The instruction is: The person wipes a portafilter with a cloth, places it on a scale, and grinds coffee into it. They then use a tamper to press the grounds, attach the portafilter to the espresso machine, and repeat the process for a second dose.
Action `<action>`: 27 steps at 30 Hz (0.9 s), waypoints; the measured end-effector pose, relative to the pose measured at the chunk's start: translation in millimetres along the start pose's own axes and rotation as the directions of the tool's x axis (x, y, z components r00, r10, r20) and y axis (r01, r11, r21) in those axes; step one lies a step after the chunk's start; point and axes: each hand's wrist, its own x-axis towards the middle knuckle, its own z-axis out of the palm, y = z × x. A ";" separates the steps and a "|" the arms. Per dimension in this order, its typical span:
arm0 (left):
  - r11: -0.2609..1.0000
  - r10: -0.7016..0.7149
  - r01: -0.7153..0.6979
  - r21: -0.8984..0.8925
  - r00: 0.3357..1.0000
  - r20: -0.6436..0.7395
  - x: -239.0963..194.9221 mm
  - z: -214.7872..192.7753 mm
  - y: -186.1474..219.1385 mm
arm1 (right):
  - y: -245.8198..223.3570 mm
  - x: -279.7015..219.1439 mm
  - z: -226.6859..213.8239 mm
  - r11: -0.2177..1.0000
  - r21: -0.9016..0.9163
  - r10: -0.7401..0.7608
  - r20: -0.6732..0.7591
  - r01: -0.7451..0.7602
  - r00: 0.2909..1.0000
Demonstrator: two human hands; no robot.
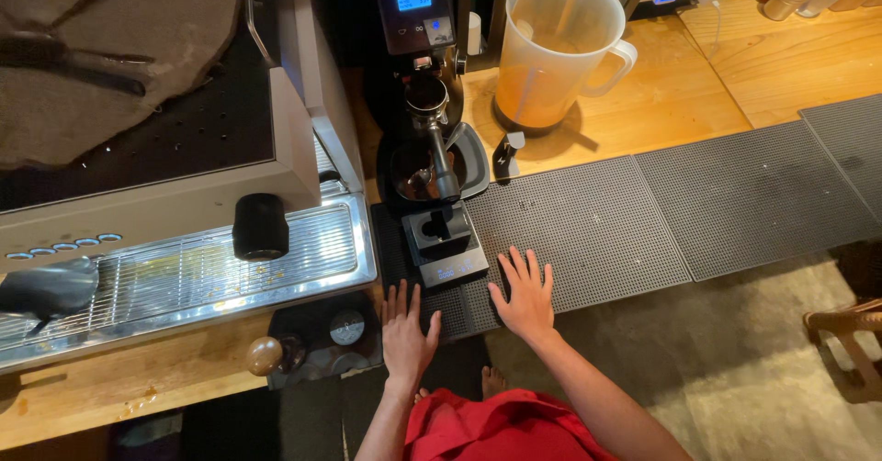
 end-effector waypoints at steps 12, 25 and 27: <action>0.998 0.040 -0.042 0.049 0.999 0.034 -0.4 -0.2 -2.1 | -2.4 -0.2 -0.1 1.000 -0.012 0.005 -0.019 -0.006 1.000; 0.990 0.080 -0.091 0.105 0.991 0.105 -0.7 1.6 -9.3 | -8.2 -0.2 -1.4 1.000 -0.010 0.027 -0.022 -0.027 0.999; 0.990 0.096 -0.107 0.090 0.987 0.126 -1.2 1.8 -10.9 | -7.9 -0.8 -0.6 1.000 -0.001 0.020 -0.032 -0.020 0.999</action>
